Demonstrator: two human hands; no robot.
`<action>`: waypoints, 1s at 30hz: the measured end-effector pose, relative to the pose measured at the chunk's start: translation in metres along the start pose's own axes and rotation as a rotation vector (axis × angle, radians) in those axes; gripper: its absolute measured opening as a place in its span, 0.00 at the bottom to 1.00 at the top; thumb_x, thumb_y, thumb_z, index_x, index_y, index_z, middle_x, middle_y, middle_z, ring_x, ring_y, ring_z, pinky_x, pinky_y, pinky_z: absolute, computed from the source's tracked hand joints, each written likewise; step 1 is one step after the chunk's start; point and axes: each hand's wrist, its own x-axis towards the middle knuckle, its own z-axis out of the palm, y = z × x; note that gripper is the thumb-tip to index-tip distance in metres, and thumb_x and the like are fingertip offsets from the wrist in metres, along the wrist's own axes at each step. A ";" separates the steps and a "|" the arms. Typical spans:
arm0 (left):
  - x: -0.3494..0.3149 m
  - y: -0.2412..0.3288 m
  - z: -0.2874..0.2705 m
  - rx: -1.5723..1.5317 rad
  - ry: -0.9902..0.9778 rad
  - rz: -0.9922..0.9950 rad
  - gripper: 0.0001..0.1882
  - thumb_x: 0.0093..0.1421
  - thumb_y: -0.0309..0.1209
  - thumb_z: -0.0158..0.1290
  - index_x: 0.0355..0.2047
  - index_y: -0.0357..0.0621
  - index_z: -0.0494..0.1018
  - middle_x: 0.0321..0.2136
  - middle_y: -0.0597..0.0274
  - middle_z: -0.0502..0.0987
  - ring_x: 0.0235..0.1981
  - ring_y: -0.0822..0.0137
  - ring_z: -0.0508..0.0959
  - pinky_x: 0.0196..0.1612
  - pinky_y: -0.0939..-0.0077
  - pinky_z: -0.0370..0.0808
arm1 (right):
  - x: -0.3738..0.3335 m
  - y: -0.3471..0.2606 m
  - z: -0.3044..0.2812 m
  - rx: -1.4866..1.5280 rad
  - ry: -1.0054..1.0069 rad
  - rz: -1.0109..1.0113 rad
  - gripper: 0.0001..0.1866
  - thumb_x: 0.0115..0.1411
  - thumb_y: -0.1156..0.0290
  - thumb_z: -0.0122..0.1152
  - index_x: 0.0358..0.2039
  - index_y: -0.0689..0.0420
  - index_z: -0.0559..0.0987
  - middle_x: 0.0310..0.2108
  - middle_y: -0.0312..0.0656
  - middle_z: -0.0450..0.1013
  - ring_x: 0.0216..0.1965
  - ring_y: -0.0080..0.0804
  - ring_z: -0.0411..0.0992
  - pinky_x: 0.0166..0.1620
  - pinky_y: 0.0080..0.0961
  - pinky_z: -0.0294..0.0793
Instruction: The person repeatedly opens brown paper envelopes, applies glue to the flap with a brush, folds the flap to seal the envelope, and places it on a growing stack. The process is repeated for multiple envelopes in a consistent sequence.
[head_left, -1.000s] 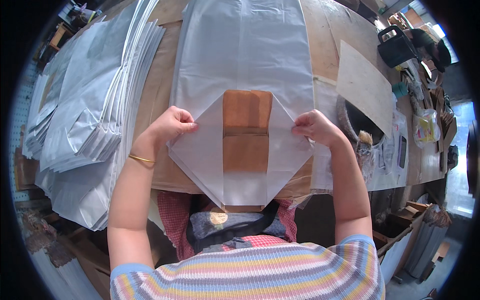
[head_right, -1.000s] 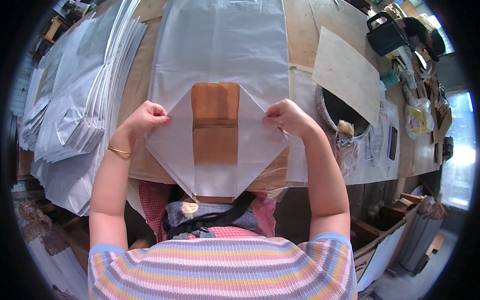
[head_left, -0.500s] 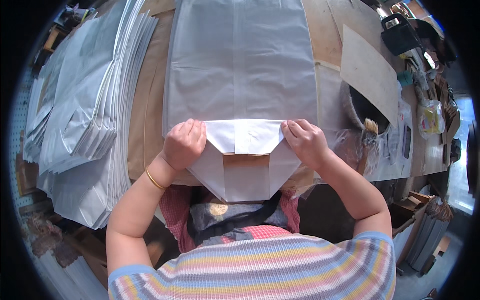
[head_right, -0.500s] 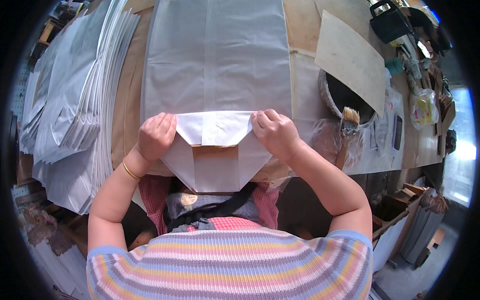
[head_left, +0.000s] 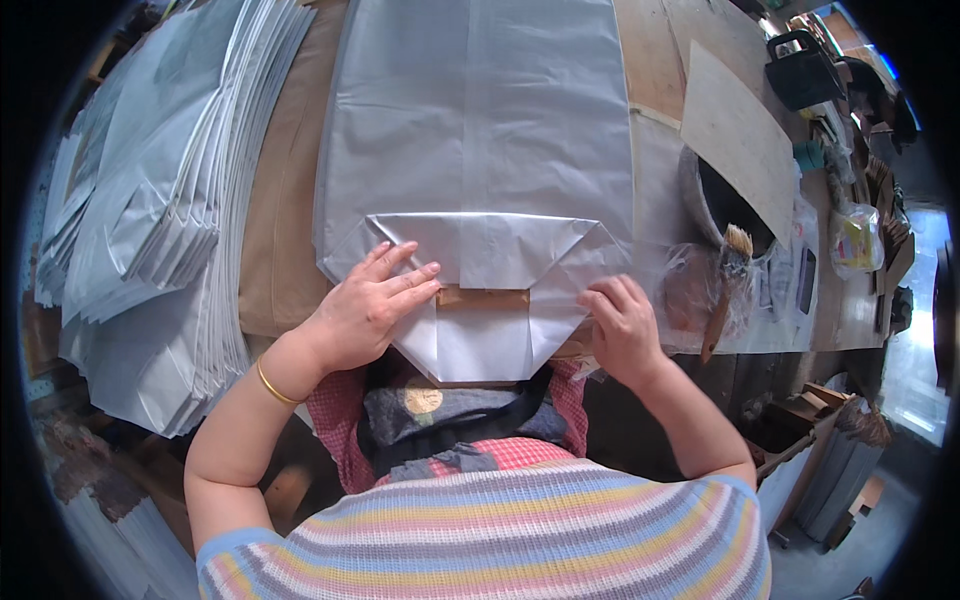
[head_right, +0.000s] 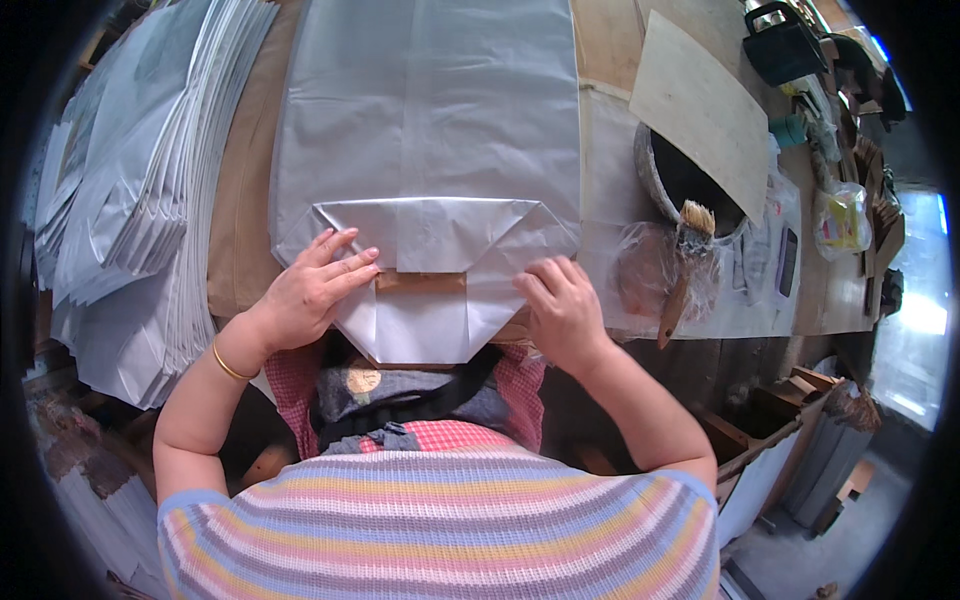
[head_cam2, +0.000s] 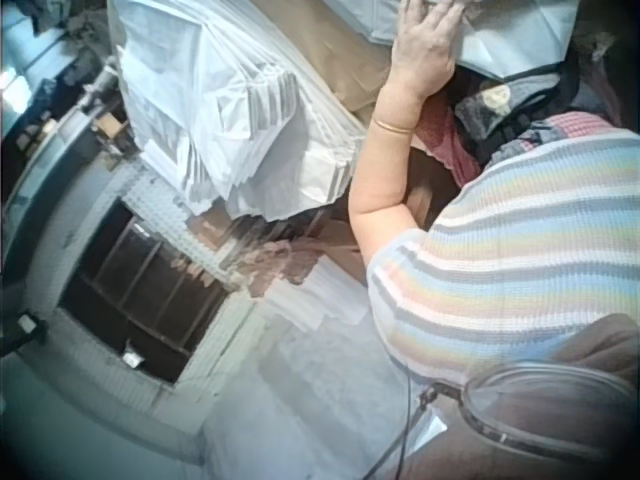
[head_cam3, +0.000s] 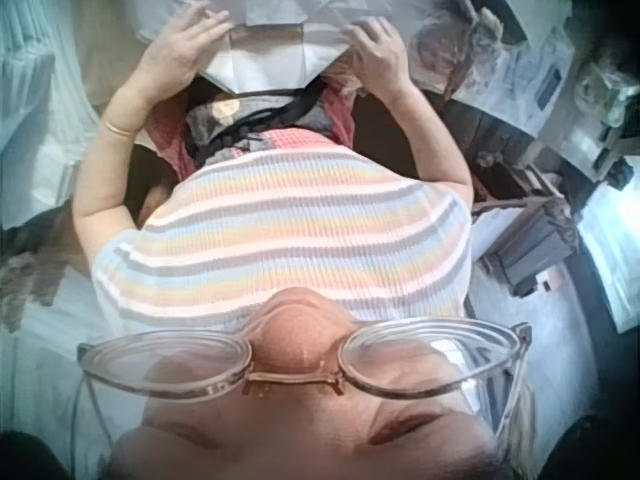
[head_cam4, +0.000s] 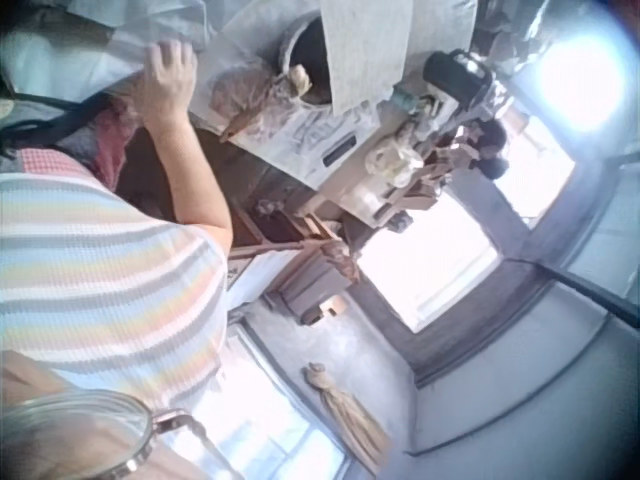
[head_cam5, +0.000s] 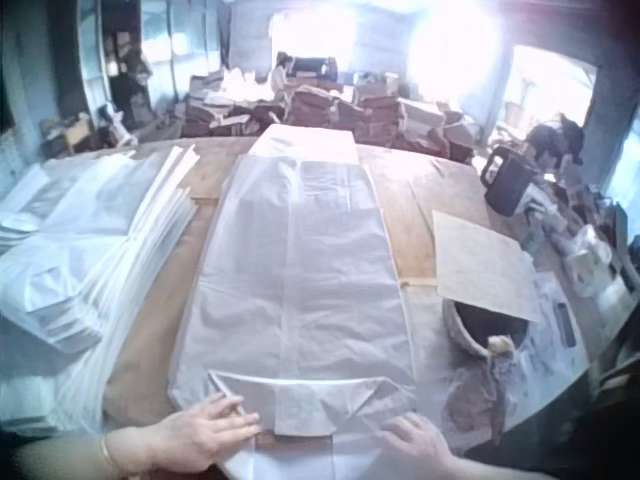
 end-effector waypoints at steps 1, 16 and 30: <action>0.000 0.002 0.003 -0.019 0.006 0.000 0.21 0.53 0.20 0.48 0.49 0.42 0.74 0.59 0.56 0.70 0.67 0.46 0.57 0.68 0.46 0.52 | -0.007 -0.006 0.005 -0.009 0.028 -0.009 0.25 0.41 0.78 0.60 0.46 0.58 0.74 0.43 0.46 0.71 0.48 0.47 0.70 0.51 0.40 0.71; -0.010 0.013 -0.007 -0.004 -0.025 0.018 0.20 0.39 0.33 0.59 0.36 0.43 0.74 0.63 0.37 0.59 0.66 0.39 0.55 0.68 0.46 0.51 | 0.004 -0.004 0.001 0.076 0.104 -0.260 0.20 0.46 0.59 0.71 0.37 0.55 0.78 0.36 0.37 0.76 0.38 0.36 0.76 0.37 0.31 0.78; 0.014 -0.009 -0.004 -0.412 0.298 -0.262 0.06 0.53 0.20 0.57 0.25 0.36 0.69 0.36 0.55 0.76 0.42 0.55 0.74 0.45 0.66 0.71 | 0.042 0.004 0.005 0.537 0.266 0.063 0.06 0.50 0.74 0.69 0.26 0.59 0.79 0.30 0.41 0.74 0.34 0.40 0.73 0.35 0.31 0.73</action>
